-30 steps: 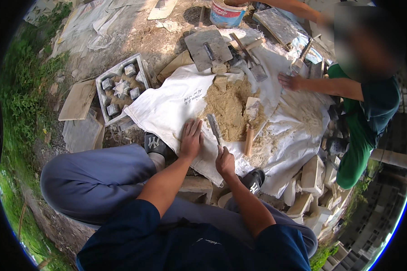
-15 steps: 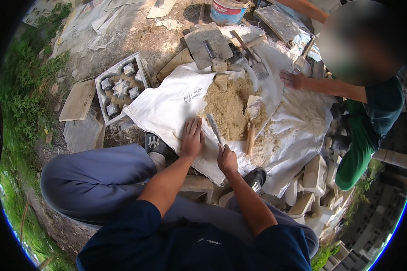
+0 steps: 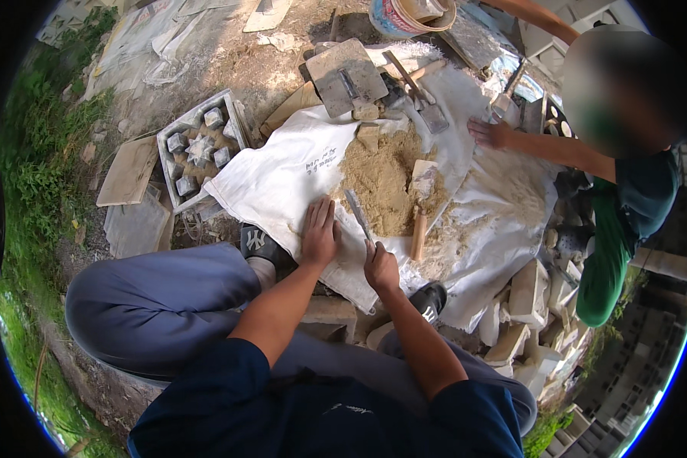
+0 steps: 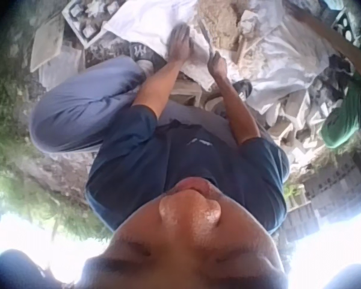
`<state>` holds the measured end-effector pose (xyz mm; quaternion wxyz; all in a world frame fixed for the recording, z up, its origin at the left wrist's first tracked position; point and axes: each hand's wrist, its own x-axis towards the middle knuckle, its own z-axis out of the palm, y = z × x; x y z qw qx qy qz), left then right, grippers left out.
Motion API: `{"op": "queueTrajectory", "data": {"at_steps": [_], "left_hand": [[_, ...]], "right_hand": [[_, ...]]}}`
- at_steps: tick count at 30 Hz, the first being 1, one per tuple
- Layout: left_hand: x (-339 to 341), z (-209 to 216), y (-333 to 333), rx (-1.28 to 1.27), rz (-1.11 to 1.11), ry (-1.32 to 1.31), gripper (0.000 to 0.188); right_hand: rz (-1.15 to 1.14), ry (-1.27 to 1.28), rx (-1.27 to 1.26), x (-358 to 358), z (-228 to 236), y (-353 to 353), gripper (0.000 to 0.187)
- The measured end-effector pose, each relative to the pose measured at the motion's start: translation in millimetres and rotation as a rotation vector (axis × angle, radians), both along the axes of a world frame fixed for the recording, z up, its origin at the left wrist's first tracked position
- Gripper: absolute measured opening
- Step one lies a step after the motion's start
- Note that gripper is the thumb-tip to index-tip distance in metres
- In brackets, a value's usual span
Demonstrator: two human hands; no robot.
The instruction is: The person mixes sand and white powder on a sheet by hand and using a trowel, occasionally pouring liquid from a container onto the mixture.
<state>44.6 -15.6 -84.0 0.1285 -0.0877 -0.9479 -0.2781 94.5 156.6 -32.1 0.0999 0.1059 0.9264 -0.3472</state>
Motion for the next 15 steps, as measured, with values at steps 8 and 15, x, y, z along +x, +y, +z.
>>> {"op": "queueTrajectory", "data": {"at_steps": [8,15], "left_hand": [[2.9,-0.2,-1.5,0.031,-0.021,-0.020,0.049],[-2.3,0.5,0.9,0.040,-0.039,-0.003,0.055]], "right_hand": [[-0.032,-0.016,-0.035,1.0,-12.8,3.9,0.041],[0.054,-0.035,0.116,6.5,-23.5,8.8,0.044]]}}
